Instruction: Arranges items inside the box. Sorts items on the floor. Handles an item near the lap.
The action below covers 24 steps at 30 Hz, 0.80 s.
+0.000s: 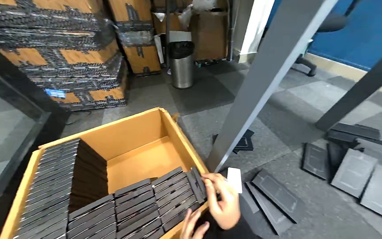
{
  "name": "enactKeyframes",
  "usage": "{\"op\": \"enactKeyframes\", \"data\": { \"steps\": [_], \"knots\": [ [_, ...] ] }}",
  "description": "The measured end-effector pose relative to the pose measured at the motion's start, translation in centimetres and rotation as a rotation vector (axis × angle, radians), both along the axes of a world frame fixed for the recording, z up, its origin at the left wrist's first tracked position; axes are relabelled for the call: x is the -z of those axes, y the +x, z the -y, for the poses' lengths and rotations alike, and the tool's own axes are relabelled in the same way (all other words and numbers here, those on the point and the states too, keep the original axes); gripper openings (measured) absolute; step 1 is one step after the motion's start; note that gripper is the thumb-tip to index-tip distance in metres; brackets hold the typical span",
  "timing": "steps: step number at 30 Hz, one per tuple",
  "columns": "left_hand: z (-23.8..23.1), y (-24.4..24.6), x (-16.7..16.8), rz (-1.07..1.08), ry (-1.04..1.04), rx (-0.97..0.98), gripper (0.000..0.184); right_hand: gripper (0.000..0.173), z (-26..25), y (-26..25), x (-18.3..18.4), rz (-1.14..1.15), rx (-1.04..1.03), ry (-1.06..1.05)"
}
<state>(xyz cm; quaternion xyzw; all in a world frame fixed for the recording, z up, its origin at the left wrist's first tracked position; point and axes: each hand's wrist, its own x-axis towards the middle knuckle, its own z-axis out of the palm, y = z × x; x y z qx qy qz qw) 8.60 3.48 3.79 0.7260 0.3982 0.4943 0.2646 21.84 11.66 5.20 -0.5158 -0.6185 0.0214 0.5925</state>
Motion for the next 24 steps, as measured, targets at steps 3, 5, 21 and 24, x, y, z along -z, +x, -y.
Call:
{"op": "enactKeyframes", "data": {
  "steps": [3, 5, 21, 24],
  "knots": [
    [0.3, 5.0, 0.9, 0.141, -0.169, 0.226, 0.038, 0.029, 4.2, 7.6, 3.9, 0.066, 0.233, -0.186],
    [0.4, 8.5, 1.0, 0.255, -0.343, 0.374, 0.049, 0.028, 6.9, 12.0, 6.6, 0.062, 0.35, -0.366],
    [-2.5, 22.4, 6.7, 0.391, -1.479, 0.245, 0.057, 0.073, 8.7, 26.6, 14.9, 0.01, 0.514, -0.901],
    [-2.7, 22.7, 6.8, 0.374, -1.511, 0.264, 0.06, 0.055, 8.1, 26.0, 15.3, 0.003, 0.527, -0.883]
  ]
}}
